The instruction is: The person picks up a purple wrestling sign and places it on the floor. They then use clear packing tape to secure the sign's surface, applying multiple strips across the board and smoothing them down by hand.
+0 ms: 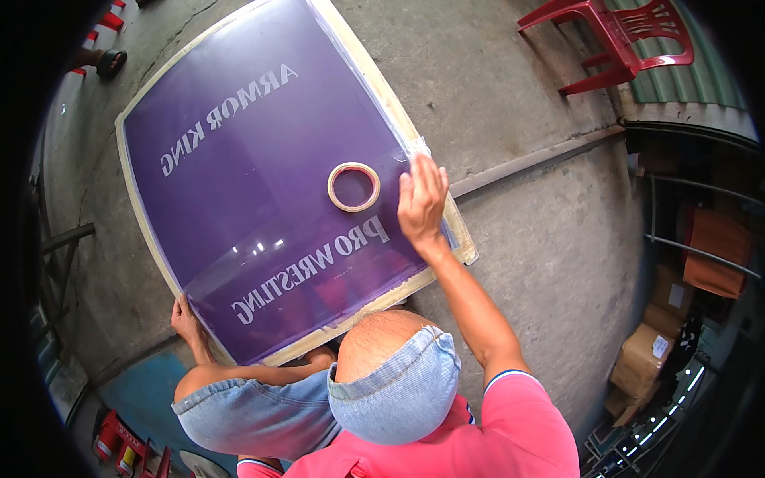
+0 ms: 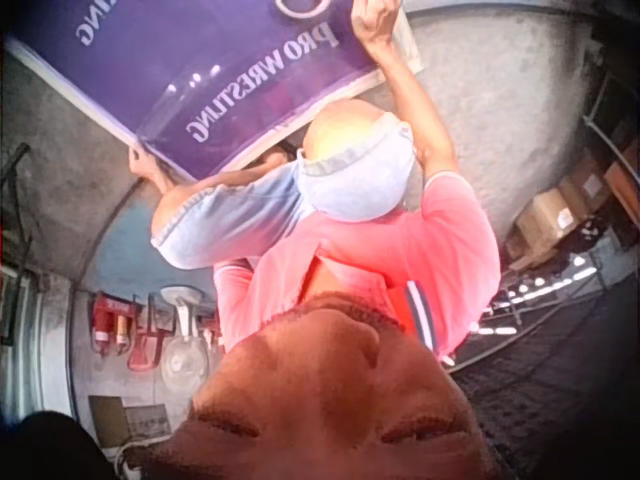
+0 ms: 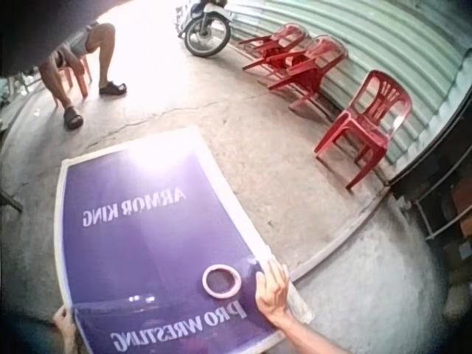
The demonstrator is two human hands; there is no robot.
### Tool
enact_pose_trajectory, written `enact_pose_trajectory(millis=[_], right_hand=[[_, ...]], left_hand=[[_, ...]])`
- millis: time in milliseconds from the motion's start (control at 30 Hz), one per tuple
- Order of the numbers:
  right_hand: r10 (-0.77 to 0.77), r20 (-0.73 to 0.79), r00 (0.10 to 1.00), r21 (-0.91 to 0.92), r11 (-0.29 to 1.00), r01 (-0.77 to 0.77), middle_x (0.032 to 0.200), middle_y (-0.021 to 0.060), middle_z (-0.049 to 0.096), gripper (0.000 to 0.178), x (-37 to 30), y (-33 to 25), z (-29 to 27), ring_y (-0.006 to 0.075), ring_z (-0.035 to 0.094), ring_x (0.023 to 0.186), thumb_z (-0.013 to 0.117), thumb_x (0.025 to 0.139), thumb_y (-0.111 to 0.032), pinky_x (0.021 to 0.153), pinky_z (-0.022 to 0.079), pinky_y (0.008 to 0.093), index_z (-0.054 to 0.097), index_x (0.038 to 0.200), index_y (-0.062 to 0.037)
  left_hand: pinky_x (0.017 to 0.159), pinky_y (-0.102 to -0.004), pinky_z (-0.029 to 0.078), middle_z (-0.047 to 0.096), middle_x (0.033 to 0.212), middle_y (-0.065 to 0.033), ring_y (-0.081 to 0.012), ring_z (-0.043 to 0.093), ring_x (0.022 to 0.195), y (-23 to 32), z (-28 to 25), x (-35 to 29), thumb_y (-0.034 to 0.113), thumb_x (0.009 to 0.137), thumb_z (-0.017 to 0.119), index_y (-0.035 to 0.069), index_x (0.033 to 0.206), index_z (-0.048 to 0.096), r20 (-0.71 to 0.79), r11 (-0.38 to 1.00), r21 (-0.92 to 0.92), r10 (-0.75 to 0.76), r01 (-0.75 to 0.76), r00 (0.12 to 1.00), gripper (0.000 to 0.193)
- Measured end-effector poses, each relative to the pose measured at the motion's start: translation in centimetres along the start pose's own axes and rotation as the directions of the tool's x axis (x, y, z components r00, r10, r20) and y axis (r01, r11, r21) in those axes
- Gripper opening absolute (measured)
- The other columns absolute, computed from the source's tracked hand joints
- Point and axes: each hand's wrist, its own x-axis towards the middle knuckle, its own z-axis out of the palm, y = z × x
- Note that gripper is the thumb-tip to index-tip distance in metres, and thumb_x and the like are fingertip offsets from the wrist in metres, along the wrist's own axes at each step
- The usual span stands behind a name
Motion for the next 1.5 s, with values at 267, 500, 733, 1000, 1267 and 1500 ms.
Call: enact_pose_trajectory(millis=[267,500,733,1000,1267,1500], right_hand=[[0.325,0.509,0.797,-0.063,0.938,-0.342,0.117,0.0316,0.062,0.064,5.9,5.9,1.7,0.0461,0.061,0.109,0.058,0.092,-0.055,0.089,0.049,0.0492,0.054,0.111,0.0063],[0.356,0.726,0.588,0.197,0.712,-0.674,0.101,0.0195,0.071,0.09,8.1,9.9,3.3,0.027,0.066,0.096,0.046,0.089,-0.077,0.083,0.05,0.0422,0.068,0.106,0.009],[0.263,0.584,0.768,-0.311,0.946,-0.088,0.108,0.0179,0.067,0.083,10.3,6.9,0.7,0.0334,0.061,0.101,0.048,0.089,-0.073,0.084,0.049,0.0468,0.064,0.11,0.0053],[-0.615,0.367,0.698,0.17,0.782,0.6,0.098,0.0058,0.063,0.029,1.7,-6.4,-1.8,0.0267,0.058,0.099,0.077,0.077,-0.013,0.084,0.042,0.0403,0.066,0.103,-0.0058],[-0.673,0.099,0.733,0.248,0.73,0.637,0.096,0.0028,0.067,0.032,-1.9,-12.6,0.4,0.0231,0.059,0.097,0.074,0.071,-0.003,0.083,0.042,0.0387,0.071,0.103,-0.0079],[-0.682,0.016,0.731,0.299,0.701,0.648,0.095,0.0012,0.066,0.033,-4.2,-14.2,1.0,0.0226,0.058,0.098,0.075,0.069,-0.004,0.086,0.043,0.0397,0.072,0.102,-0.0087]], left_hand=[[0.082,-0.0423,0.048,0.066,0.09,-0.0204,-0.0308,0.062,0.088,-0.2,0.8,2.3,0.066,0.096,0.047,-0.009,0.106,0.064,-0.082,0.815,0.575,-0.02,0.064,0.996,0.077],[0.079,-0.0429,0.05,0.068,0.094,-0.0209,-0.0312,0.065,0.086,-0.1,0.8,3.6,0.066,0.096,0.047,-0.008,0.103,0.064,0.044,0.84,0.541,-0.077,0.041,0.996,0.077],[0.07,-0.0283,0.051,0.07,0.091,-0.0067,-0.0136,0.064,0.079,-0.3,-3.9,2.9,0.059,0.098,0.049,-0.001,0.11,0.067,0.34,0.912,-0.055,-0.365,0.406,0.867,0.064],[0.074,-0.0252,0.051,0.072,0.091,-0.0073,-0.012,0.065,0.083,6.6,1.7,-0.8,0.018,0.098,0.063,-0.001,0.104,0.073,-0.127,0.969,0.068,0.246,-0.239,0.961,0.022],[0.086,-0.0339,0.055,0.067,0.119,-0.0174,-0.0212,0.067,0.102,13.7,17.4,-10.5,0.034,0.075,0.087,-0.002,0.127,0.061,0.733,0.979,-0.155,0.206,-0.136,0.648,0.068],[0.075,-0.0295,0.054,0.069,0.099,-0.0105,-0.0144,0.065,0.085,13.5,17.3,-11.7,0.027,0.084,0.079,-0.006,0.115,0.065,0.786,0.958,-0.285,0.215,0.032,0.579,0.047]])
